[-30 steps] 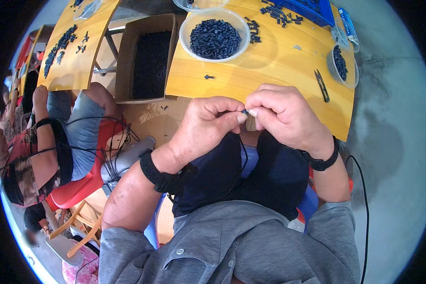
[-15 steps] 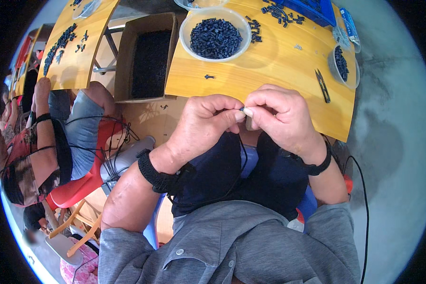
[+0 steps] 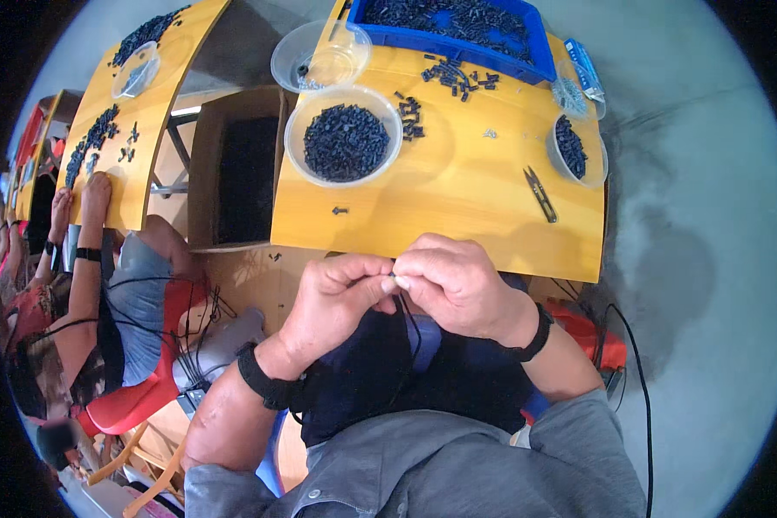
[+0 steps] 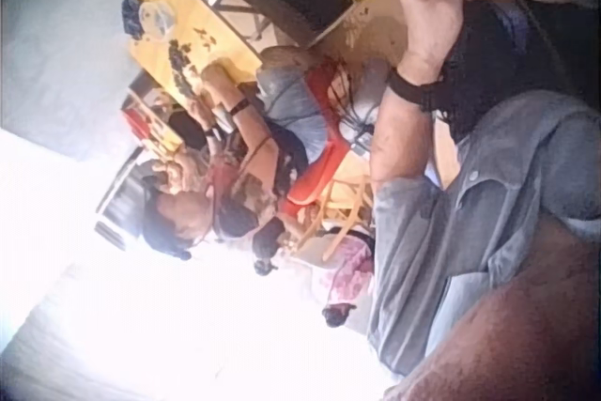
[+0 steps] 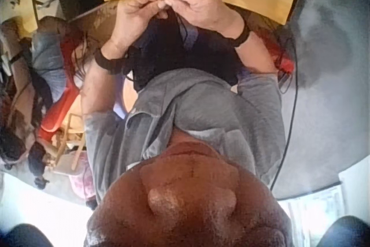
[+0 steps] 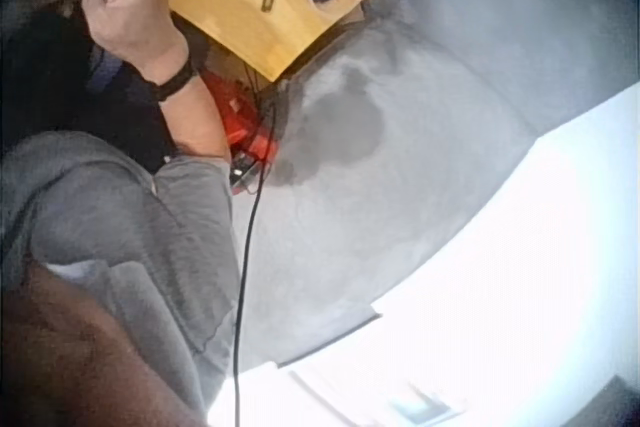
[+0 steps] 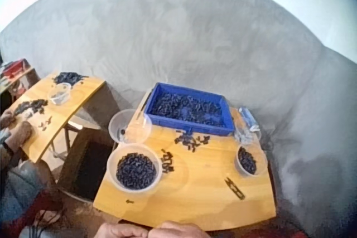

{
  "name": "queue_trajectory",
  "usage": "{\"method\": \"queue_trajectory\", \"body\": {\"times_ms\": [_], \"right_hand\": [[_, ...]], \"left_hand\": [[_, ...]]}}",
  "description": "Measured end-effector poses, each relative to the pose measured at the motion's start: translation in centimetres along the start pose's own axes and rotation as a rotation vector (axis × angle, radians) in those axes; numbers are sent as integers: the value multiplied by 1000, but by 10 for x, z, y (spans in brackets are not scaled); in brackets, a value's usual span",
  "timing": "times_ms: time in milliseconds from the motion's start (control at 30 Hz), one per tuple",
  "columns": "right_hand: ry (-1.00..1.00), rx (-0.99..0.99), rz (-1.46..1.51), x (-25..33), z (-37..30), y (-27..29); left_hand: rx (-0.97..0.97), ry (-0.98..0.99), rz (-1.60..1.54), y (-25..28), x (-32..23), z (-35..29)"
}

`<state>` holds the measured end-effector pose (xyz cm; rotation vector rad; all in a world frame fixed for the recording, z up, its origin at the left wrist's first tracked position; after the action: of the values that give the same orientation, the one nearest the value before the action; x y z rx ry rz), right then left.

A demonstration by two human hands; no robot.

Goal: Assembling small blue plastic components by hand in a workshop.

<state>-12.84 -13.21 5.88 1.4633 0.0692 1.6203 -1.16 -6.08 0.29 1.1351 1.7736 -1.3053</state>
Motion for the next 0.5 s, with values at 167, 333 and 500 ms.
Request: {"method": "queue_trajectory", "body": {"times_ms": [167,333,500], "right_hand": [[-34,57,67,-5,5,5],[-265,28,-149,-73,35,31],[-275,-177,-639,-176,67,99]], "left_hand": [[25,34,-12,-2,1,0],[7,46,-15,1,0,-2],[59,60,78,-4,2,1]]}}
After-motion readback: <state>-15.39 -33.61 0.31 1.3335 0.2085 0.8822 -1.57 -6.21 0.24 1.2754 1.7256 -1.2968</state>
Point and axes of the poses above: each hand's wrist, its own z-axis towards the middle knuckle, its own y-axis out of the back of the hand, x = y × z, the point moved 6 cm from there along z, towards the middle knuckle, and after that the axes turned 11 degrees about -z, right-handed, at the moved point
